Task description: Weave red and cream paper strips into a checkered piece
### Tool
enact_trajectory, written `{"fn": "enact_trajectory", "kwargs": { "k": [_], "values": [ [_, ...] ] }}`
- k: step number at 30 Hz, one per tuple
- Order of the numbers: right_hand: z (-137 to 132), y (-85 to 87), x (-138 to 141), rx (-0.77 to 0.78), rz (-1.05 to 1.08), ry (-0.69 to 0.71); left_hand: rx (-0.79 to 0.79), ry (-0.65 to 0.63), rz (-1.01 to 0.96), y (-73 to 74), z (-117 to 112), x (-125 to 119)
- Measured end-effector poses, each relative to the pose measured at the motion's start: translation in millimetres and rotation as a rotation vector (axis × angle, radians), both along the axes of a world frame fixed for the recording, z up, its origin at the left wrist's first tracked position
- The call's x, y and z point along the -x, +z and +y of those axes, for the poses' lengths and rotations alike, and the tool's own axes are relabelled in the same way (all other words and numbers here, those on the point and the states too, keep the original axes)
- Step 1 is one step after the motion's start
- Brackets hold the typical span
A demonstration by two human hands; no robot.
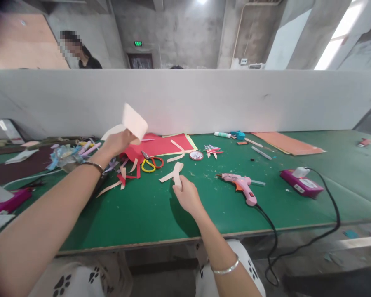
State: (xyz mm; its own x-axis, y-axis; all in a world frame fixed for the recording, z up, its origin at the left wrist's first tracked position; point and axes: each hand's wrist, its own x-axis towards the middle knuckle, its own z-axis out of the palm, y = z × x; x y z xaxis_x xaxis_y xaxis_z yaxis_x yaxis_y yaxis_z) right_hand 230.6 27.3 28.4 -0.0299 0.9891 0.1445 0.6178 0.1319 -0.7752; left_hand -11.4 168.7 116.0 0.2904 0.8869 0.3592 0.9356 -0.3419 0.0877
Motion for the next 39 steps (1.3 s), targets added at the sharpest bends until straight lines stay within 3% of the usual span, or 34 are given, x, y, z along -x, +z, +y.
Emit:
{"fn": "enact_trajectory", "kwargs": {
  "k": [6,9,12,15,18,20,24,27,31,35,39],
  "values": [
    [-1.9,2.9,0.5,-0.007,-0.098,0.005,-0.014,0.05,0.036,-49.7,-8.0,7.3],
    [-3.1,6.3,0.5,-0.01,-0.238,-0.003,-0.032,0.019,0.024,-53.0,-10.1,10.0],
    [-5.2,10.7,2.1,0.006,-0.396,0.004,-0.02,-0.043,0.049,-43.9,-18.5,-3.1],
    [-9.9,14.3,4.9,0.002,-0.45,0.056,-0.006,-0.205,0.1,-40.3,-48.9,-29.8],
    [-17.3,17.3,6.6,-0.04,-0.557,0.223,-0.051,-0.566,0.174,-51.0,-96.1,-52.5],
    [-23.3,19.7,5.8,-0.087,-0.629,0.337,-0.102,-0.712,0.205,-61.1,-122.7,-58.5],
    [-34.5,23.2,-1.4,-0.267,-0.719,0.353,-0.227,-0.735,0.284,-70.2,-143.6,-50.7],
    [-40.3,20.9,-12.6,-0.52,-0.847,0.247,-0.349,-0.77,0.433,-68.8,-144.8,-37.4],
    [-46.2,11.3,-35.6,-0.798,-0.946,0.119,-0.411,-0.709,0.528,-74.6,-151.8,-23.0],
    [-51.1,-0.6,-54.3,-0.814,-0.996,0.113,-0.38,-0.714,0.459,-89.3,-163.0,-20.7],
    [-56.7,-11.1,-46.8,-0.76,-1.004,0.113,-0.337,-0.653,0.363,-97.9,-173.3,-34.2]
  ]
}}
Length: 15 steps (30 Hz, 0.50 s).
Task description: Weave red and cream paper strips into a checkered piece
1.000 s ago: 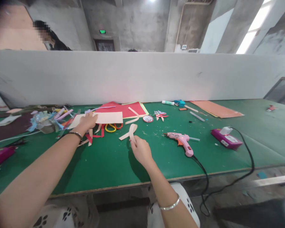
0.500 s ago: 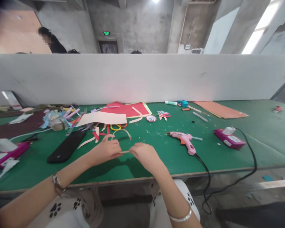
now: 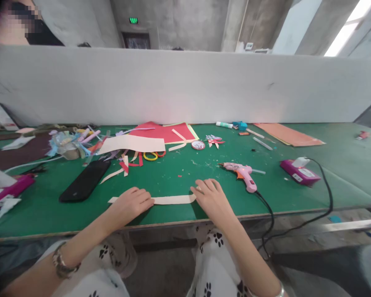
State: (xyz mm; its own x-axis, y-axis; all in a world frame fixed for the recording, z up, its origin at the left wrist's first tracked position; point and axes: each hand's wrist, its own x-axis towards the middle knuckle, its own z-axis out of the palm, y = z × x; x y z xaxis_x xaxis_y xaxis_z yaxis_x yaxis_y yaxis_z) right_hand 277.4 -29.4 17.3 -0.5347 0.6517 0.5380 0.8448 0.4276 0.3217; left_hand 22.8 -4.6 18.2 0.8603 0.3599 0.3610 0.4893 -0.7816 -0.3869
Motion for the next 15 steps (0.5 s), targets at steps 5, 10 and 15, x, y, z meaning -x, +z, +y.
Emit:
{"fn": "enact_trajectory", "kwargs": {
  "k": [5,10,15],
  "values": [
    [-10.5,1.1,34.7,-0.036,0.034,-0.105,0.01,0.183,-0.121,-7.5,-9.3,-26.6],
    [-9.3,4.3,57.4,0.09,0.137,0.029,0.113,0.214,-0.202,-16.9,-10.4,-35.2],
    [9.3,-11.2,63.2,0.402,0.322,0.192,0.361,0.218,-0.295,-16.7,-10.1,-23.5]
  ]
}}
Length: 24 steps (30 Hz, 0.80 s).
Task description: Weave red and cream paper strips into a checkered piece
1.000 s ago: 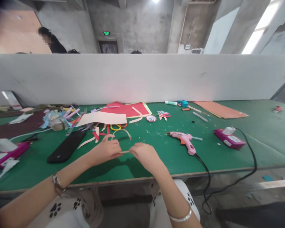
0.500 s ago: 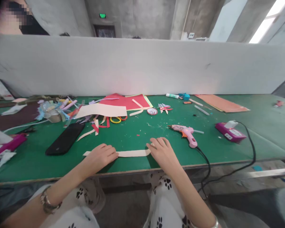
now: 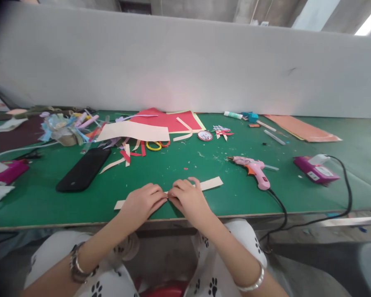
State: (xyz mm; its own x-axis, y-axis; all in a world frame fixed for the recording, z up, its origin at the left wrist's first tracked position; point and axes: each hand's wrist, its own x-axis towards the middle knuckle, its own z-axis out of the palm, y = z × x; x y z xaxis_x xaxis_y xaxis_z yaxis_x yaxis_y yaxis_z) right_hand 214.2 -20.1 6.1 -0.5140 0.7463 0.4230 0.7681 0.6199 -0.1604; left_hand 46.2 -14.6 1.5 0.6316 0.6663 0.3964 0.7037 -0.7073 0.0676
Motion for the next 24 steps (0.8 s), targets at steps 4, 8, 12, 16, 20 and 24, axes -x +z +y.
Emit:
{"fn": "enact_trajectory", "kwargs": {
  "k": [4,8,12,16,20,24],
  "values": [
    [8.0,-2.3,-3.5,0.083,-0.032,0.103,0.137,0.04,-0.073,2.1,0.5,14.4],
    [5.3,2.4,-16.6,0.076,-0.091,0.152,0.181,0.032,-0.138,2.8,0.5,24.6],
    [-0.7,4.9,-27.7,0.153,-0.086,0.097,0.165,-0.038,-0.165,1.5,-1.9,24.3],
    [-4.0,4.5,-18.8,0.184,-0.029,0.086,0.171,-0.031,-0.163,-0.2,-4.0,20.8],
    [-0.3,1.5,-4.2,0.179,0.037,0.138,0.214,0.007,-0.161,-0.3,-7.1,19.5],
    [4.7,-0.6,-1.9,0.208,0.105,0.146,0.293,0.081,-0.174,2.3,-8.2,17.5]
  ]
}}
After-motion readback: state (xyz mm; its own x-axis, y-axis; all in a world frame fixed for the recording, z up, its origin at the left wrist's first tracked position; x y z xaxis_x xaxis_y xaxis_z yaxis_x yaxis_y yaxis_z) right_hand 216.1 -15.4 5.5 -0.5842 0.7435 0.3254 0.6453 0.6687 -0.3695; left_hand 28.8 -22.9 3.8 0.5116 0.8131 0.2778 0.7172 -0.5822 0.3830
